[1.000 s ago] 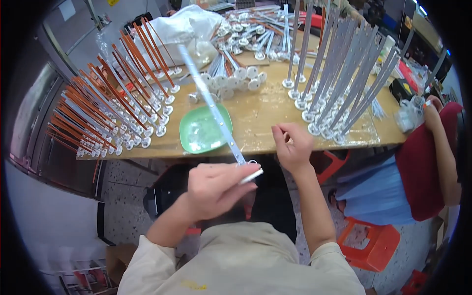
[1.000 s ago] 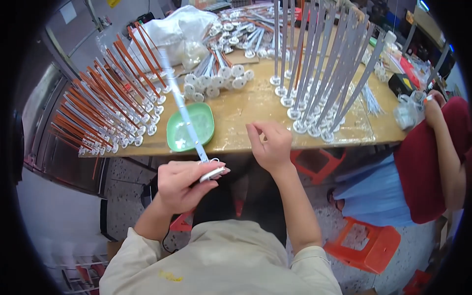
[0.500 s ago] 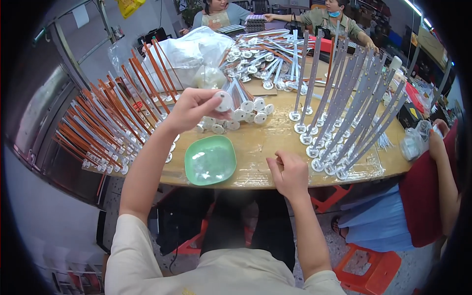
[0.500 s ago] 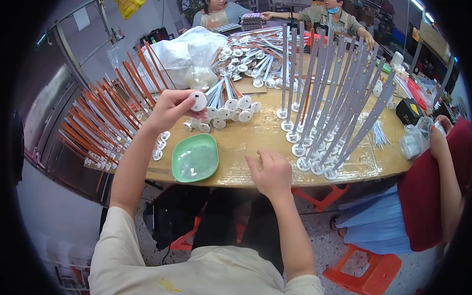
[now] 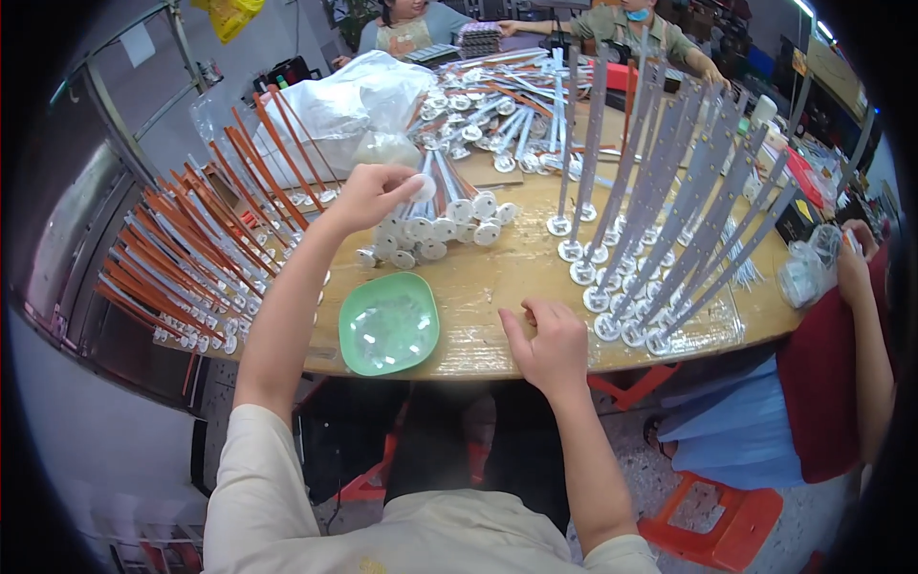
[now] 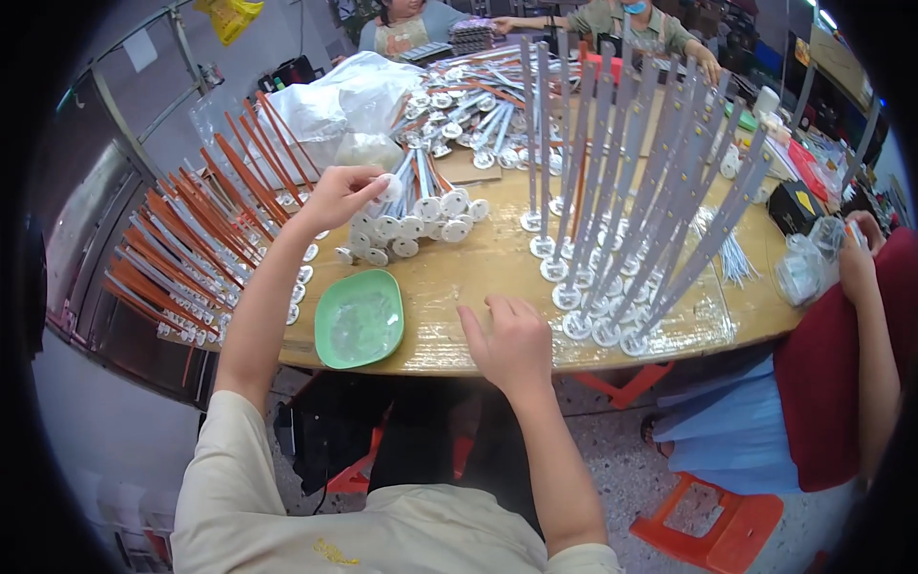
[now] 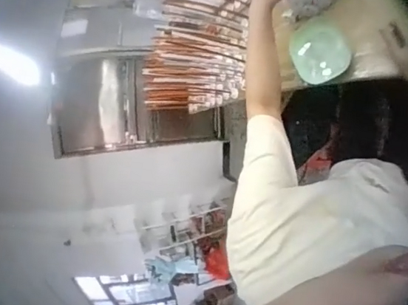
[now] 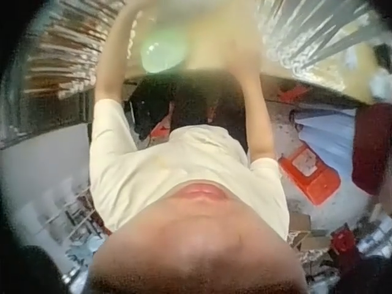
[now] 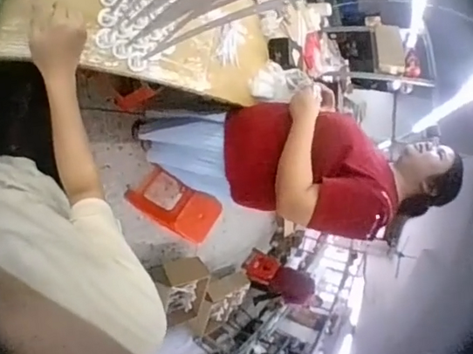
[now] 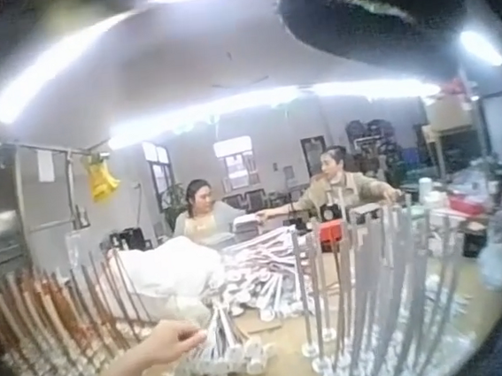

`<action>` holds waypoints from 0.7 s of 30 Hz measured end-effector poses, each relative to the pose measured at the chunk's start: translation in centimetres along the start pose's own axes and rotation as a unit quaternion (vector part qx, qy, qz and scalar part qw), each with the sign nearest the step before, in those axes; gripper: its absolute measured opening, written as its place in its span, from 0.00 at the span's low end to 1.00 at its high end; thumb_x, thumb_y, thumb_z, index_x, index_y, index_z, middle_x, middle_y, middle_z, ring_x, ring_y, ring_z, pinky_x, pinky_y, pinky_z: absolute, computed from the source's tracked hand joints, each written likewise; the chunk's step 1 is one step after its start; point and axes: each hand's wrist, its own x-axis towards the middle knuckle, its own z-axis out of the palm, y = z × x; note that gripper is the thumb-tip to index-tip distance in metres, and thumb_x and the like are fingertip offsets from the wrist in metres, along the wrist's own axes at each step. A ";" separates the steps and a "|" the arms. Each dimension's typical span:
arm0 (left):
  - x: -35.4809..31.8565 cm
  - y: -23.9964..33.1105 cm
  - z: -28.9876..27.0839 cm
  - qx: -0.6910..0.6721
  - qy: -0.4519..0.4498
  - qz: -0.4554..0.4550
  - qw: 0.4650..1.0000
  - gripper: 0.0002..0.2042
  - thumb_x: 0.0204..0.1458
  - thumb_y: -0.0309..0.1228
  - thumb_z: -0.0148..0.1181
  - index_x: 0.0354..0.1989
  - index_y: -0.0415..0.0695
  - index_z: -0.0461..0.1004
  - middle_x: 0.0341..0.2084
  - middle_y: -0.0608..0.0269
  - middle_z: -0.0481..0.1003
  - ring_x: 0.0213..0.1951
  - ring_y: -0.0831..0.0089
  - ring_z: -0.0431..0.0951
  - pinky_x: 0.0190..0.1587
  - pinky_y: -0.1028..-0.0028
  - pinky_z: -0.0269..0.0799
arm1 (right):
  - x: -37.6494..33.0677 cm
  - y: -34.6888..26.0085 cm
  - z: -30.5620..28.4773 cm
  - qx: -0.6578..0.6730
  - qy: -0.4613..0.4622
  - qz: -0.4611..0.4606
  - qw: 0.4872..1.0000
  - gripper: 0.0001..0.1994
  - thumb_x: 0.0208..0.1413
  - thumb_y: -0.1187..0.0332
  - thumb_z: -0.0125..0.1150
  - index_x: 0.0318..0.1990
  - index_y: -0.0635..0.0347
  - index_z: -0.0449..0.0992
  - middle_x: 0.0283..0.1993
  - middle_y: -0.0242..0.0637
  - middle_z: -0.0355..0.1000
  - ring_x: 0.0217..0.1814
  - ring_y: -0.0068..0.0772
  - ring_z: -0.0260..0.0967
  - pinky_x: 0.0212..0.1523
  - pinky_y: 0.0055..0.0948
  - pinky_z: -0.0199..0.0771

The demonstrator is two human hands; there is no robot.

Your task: Manual assembly of LED light strips by threading them through plastic bases and connecting components.

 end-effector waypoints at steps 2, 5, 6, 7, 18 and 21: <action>-0.4 3.0 0.3 0.061 0.005 0.017 0.998 0.15 0.57 0.40 0.59 0.45 0.42 0.79 0.19 0.57 0.76 0.23 0.71 0.76 0.31 0.70 0.72 | 0.2 0.3 0.1 0.013 0.002 0.012 1.000 0.13 0.50 0.62 0.67 0.32 0.66 0.77 0.26 0.45 0.74 0.29 0.44 0.73 0.32 0.38 0.72; -1.0 5.3 0.9 0.279 0.015 0.071 0.957 0.15 0.55 0.43 0.59 0.37 0.44 0.80 0.26 0.53 0.79 0.31 0.52 0.79 0.37 0.59 0.74 | 0.1 0.5 0.0 0.004 0.009 0.007 1.000 0.13 0.50 0.62 0.67 0.31 0.65 0.77 0.26 0.44 0.75 0.29 0.44 0.74 0.32 0.37 0.72; -0.8 6.1 1.4 0.278 0.014 0.074 0.958 0.15 0.55 0.43 0.59 0.37 0.44 0.80 0.26 0.53 0.79 0.31 0.52 0.79 0.37 0.59 0.74 | 0.2 0.5 0.0 0.001 0.011 0.009 1.000 0.13 0.50 0.62 0.67 0.31 0.65 0.77 0.26 0.44 0.75 0.29 0.44 0.74 0.32 0.37 0.72; -0.7 7.0 2.1 0.281 0.067 0.117 0.950 0.14 0.54 0.42 0.58 0.35 0.44 0.80 0.28 0.54 0.79 0.33 0.54 0.79 0.38 0.59 0.74 | 0.1 0.4 0.0 0.002 0.013 0.011 1.000 0.13 0.50 0.62 0.67 0.31 0.65 0.77 0.26 0.44 0.75 0.29 0.44 0.74 0.32 0.37 0.73; 5.3 13.3 13.8 0.248 -0.153 0.106 0.951 0.18 0.50 0.36 0.58 0.50 0.47 0.75 0.40 0.51 0.77 0.47 0.52 0.76 0.49 0.58 0.72 | -0.5 0.6 0.0 -0.006 0.006 0.022 1.000 0.08 0.50 0.67 0.64 0.30 0.64 0.77 0.27 0.45 0.75 0.30 0.46 0.74 0.33 0.39 0.74; 6.5 12.4 16.2 0.269 -0.172 0.105 0.942 0.22 0.48 0.37 0.59 0.53 0.45 0.72 0.41 0.49 0.77 0.46 0.52 0.77 0.46 0.57 0.73 | -0.4 0.6 0.0 -0.013 -0.004 0.042 0.999 0.08 0.50 0.67 0.64 0.30 0.64 0.77 0.27 0.45 0.75 0.30 0.46 0.74 0.33 0.40 0.74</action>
